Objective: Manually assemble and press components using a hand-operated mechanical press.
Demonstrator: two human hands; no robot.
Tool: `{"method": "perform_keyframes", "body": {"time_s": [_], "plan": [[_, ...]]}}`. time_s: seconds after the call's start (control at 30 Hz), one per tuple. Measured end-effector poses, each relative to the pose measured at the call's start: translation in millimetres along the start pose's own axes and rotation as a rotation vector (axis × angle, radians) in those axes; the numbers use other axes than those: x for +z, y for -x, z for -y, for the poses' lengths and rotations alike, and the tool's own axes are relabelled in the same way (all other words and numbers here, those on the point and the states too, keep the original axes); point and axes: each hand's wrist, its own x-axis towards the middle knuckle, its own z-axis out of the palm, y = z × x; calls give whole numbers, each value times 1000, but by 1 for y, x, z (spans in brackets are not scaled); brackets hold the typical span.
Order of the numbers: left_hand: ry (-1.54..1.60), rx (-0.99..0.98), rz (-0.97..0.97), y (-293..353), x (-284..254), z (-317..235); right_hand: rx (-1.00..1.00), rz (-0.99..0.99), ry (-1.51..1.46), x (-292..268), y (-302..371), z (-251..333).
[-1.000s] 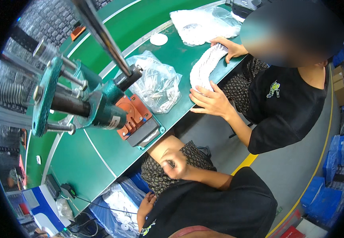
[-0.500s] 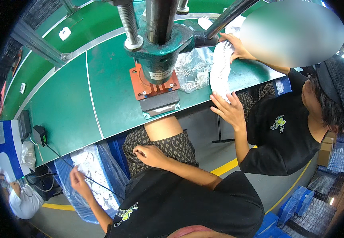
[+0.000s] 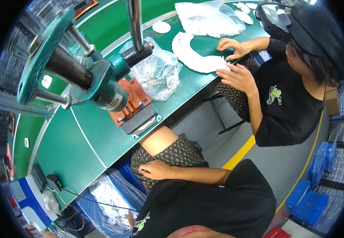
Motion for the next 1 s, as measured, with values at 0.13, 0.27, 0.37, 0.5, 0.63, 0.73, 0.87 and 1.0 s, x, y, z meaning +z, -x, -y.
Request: {"method": "perform_keyframes", "body": {"time_s": [0.13, 0.27, 0.37, 0.5, 0.63, 0.73, 0.87, 1.0], "plan": [[-37, 224, 197, -3, 42, 17, 24, 26, 30, 1, -3, 1], [-107, 174, 370, 94, 40, 64, 84, 75, 59, -8, -12, 13], [-145, -103, 364, 20, 145, 13, 140, 121, 85, 13, -10, 14], [71, -614, 255, 66, 135, 63, 191, 77, 103, 7, -5, 12], [294, -823, 557, 74, 93, 5, 178, 60, 195, 12, -4, 7], [531, -920, 366, 66, 22, -70, 172, 87, 223, 14, -4, 14], [837, -1208, 105, 39, 22, -75, 139, 105, 270, 18, -7, 17], [451, -1221, 89, 0, 82, -71, 142, 100, 288, 21, -9, 17]]}}
